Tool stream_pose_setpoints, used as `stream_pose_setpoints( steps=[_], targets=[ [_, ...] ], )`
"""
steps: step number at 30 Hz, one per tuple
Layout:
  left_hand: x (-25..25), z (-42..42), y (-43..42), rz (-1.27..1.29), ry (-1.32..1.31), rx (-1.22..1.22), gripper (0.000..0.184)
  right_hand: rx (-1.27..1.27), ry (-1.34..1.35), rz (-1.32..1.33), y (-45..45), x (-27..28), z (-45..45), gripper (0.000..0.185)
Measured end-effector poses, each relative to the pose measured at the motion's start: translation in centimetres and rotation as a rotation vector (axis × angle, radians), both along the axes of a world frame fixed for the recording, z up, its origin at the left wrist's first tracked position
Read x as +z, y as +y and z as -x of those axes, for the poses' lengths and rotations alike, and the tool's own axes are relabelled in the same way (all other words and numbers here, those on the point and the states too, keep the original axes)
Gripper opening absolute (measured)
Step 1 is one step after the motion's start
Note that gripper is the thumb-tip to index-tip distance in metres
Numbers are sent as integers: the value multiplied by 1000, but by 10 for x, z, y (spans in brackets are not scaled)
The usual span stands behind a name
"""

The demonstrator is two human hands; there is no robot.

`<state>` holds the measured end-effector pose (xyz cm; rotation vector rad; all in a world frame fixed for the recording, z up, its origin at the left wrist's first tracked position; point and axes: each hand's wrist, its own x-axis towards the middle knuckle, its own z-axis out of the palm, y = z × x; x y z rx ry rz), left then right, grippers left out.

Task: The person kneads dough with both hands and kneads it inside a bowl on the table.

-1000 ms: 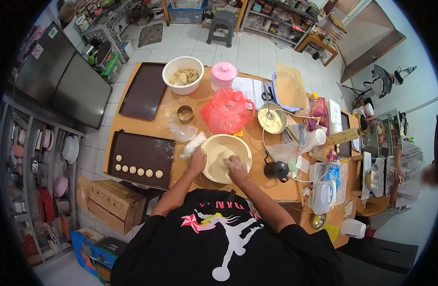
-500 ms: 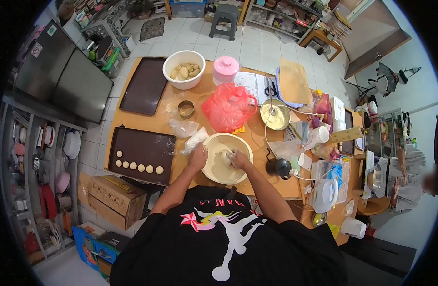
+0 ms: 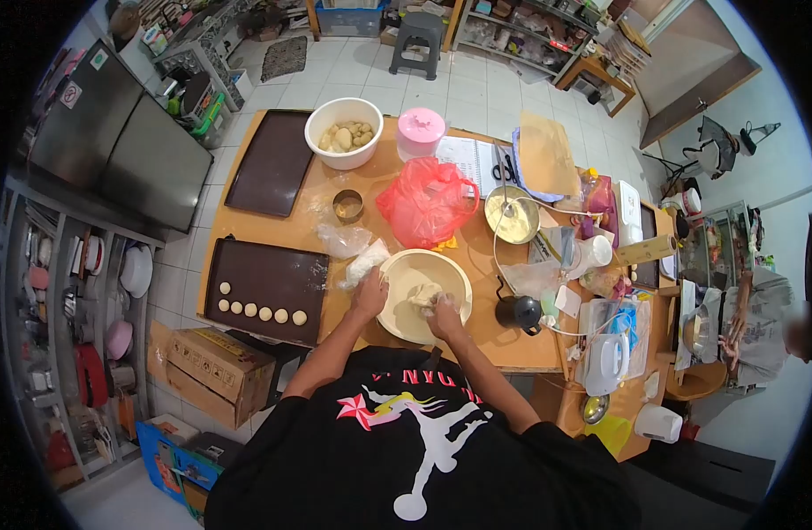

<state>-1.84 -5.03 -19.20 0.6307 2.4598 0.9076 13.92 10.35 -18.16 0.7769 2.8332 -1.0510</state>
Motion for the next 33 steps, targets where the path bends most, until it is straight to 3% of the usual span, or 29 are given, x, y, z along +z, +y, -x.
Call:
stream_pose_setpoints(
  steps=[2,4,7,11,17,18,21,22,28,31,33],
  targets=[
    [-5,1,0,-12,21,1,32,7,68,-112,0,6,-7,35],
    [-7,1,1,-19,30,1,31,-61,122,-292,-13,58,-7,31],
    [-4,1,1,-17,26,13,30,-28,45,77,-24,63,0,21],
    [-2,-2,1,-32,10,11,30,348,-230,272,-47,28,29,35],
    [12,0,2,0,-35,19,30,69,-180,205,-25,-19,58,39],
    [15,0,3,-1,-68,21,30,-156,-127,306,-22,-33,59,39],
    [10,1,5,18,-63,32,29,-346,71,671,0,-39,57,31],
    [13,1,5,12,-73,31,29,-609,-56,942,2,-16,61,24],
    [8,2,5,-28,-61,19,28,-681,-232,1025,29,-18,68,25],
    [10,1,7,-44,-47,28,28,-691,-149,1081,34,-31,65,24],
    [16,2,8,-62,-86,43,28,-694,-169,986,35,-35,68,25]
  ],
)
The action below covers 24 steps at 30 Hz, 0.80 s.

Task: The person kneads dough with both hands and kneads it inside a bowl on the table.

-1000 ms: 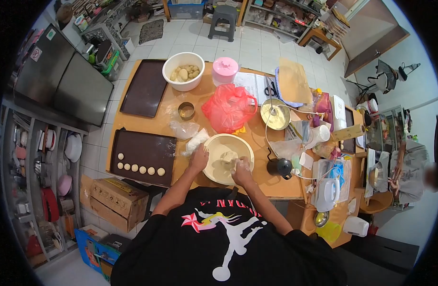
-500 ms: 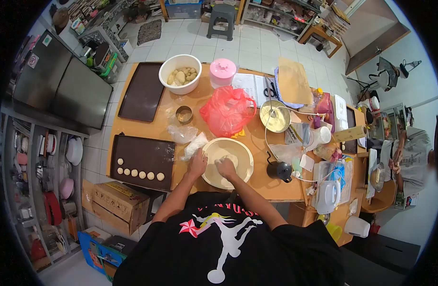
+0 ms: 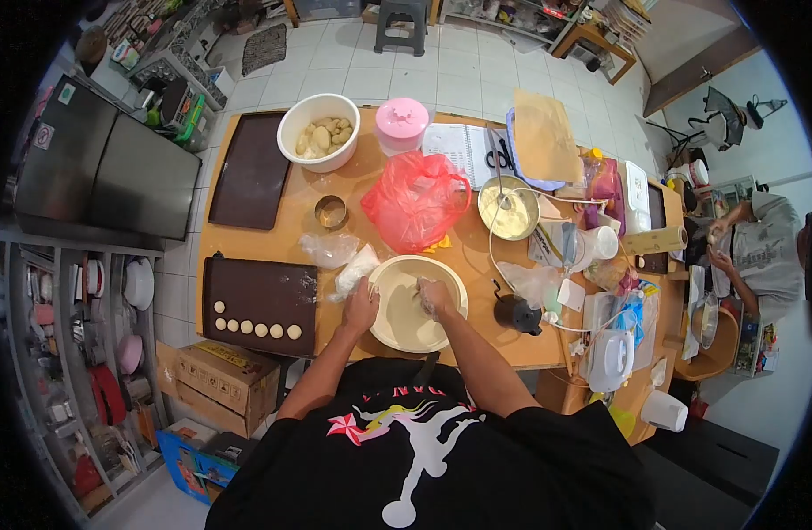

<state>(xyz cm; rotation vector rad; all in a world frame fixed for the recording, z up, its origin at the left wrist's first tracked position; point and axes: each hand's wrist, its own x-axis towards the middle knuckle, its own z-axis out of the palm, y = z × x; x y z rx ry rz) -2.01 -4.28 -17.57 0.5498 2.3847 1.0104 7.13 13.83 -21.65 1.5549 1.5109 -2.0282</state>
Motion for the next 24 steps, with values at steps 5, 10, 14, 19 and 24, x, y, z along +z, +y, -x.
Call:
stream_pose_setpoints(
  steps=[5,10,14,19,24],
  targets=[
    [-14,2,-3,67,27,-42,30,69,-55,-67,4,-2,10,26],
    [-11,3,-3,87,87,-55,32,201,-77,-251,4,-11,20,31],
    [-9,2,-2,54,105,-67,31,301,-76,-394,1,-2,24,37],
    [-8,2,-1,86,132,-71,30,522,-74,-722,-6,2,26,37],
    [-12,0,-1,86,138,-61,31,793,-110,-689,-6,31,28,39]
  ],
)
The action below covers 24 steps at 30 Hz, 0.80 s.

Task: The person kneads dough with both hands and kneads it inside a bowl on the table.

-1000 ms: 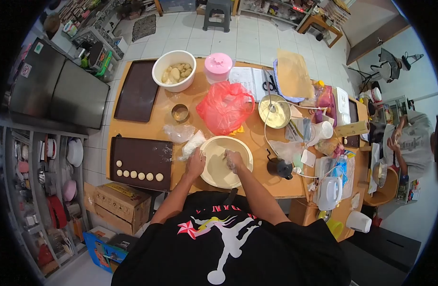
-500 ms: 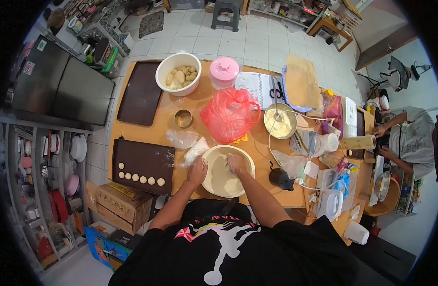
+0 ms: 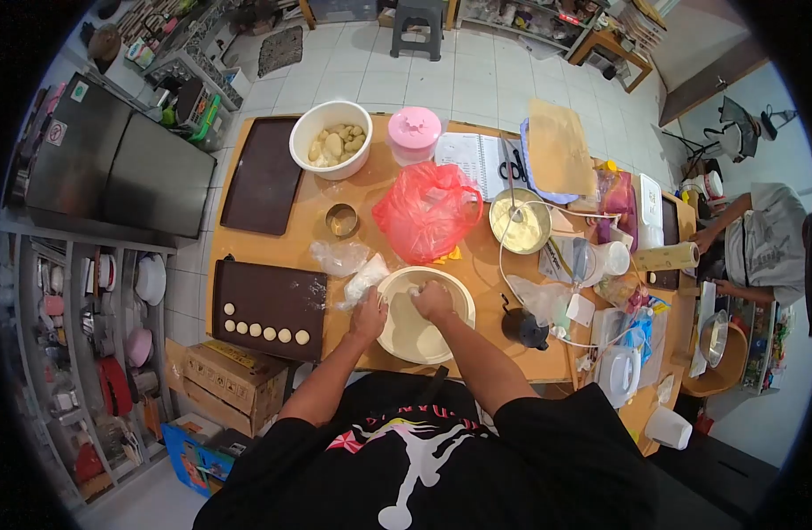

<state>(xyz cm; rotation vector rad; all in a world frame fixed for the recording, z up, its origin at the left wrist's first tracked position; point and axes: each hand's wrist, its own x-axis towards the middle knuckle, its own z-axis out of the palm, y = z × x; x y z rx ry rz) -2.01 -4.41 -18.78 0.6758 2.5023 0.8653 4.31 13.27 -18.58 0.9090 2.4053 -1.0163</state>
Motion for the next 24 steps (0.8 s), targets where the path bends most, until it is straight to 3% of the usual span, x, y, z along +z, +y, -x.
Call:
stream_pose_setpoints(
  steps=[7,11,14,17,20,24],
  targets=[
    [8,-3,2,198,2,11,35,395,62,-272,-19,-17,-25,38],
    [13,-7,5,265,-61,25,36,323,193,-304,-48,-32,-46,31],
    [15,-8,6,248,-61,30,37,354,280,-293,-68,-31,-64,38],
    [17,-6,5,210,-44,40,35,280,415,-481,-93,-21,-86,42],
    [9,-10,5,162,-15,55,34,407,123,154,-78,-18,-99,45],
    [2,-9,1,121,12,71,33,440,206,233,-59,36,-104,42]
  ],
)
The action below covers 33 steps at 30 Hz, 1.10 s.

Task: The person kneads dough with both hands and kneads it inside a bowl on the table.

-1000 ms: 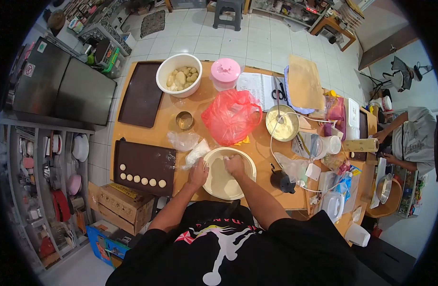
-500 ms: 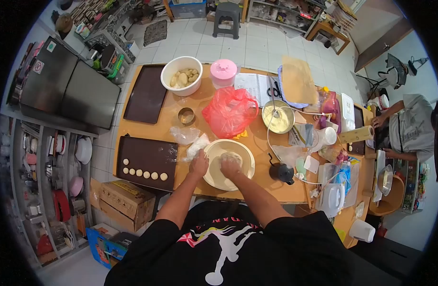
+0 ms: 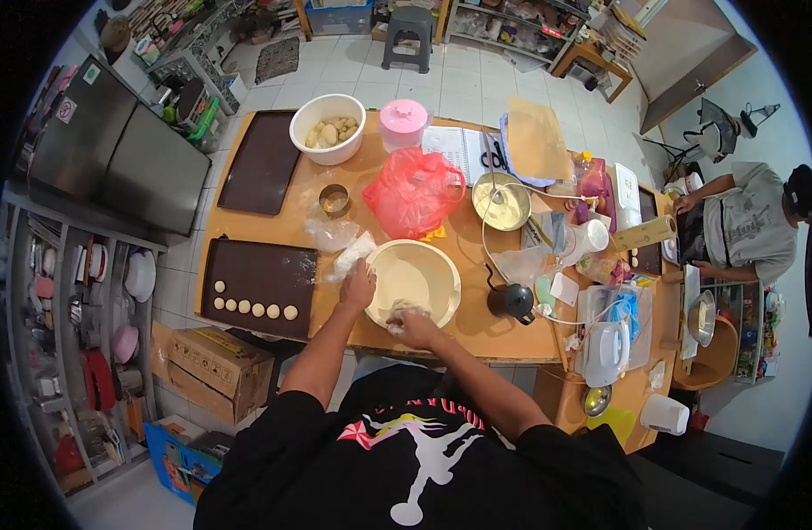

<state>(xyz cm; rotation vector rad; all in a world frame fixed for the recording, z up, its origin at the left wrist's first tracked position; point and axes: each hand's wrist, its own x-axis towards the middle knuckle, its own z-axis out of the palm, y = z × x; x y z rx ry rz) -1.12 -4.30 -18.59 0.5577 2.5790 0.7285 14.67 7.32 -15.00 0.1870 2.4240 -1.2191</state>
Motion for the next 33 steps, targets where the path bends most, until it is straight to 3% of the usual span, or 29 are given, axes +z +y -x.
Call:
stream_pose_setpoints(
  steps=[2,3,6,10,11,14,15,18,21,24,27,29,33],
  targets=[
    [1,1,2,-6,-3,-8,34,-14,-133,123,16,28,17,36],
    [2,0,2,2,-16,-11,34,-167,-109,322,21,14,19,37],
    [-4,2,0,-11,-18,-13,35,-832,-318,1306,36,-6,36,39],
    [-10,3,-1,-35,-61,6,36,-904,-172,1936,47,1,31,38],
    [-12,4,-2,-43,-42,2,35,-972,-63,1938,46,3,28,38],
    [-15,5,-3,-58,-31,-5,34,-1021,-35,1874,57,5,17,40],
    [-7,5,-3,-59,-55,0,34,-1124,-215,1551,62,-9,15,33],
    [-11,6,-3,-91,-67,-23,36,-889,-364,721,50,-29,21,30],
    [-2,5,-4,-65,-89,-27,38,-431,-427,356,26,-61,43,37],
    [0,7,-5,-35,-123,-13,39,-342,-463,-6,15,-72,68,46],
    [-5,9,-2,-4,-142,-31,39,-437,-360,-206,5,-68,71,53],
    [-7,11,-4,15,-126,-53,40,-327,-270,-220,6,-106,69,50],
    [-9,11,-7,-39,-69,-71,40,-318,-204,-131,14,-111,70,51]
  ],
)
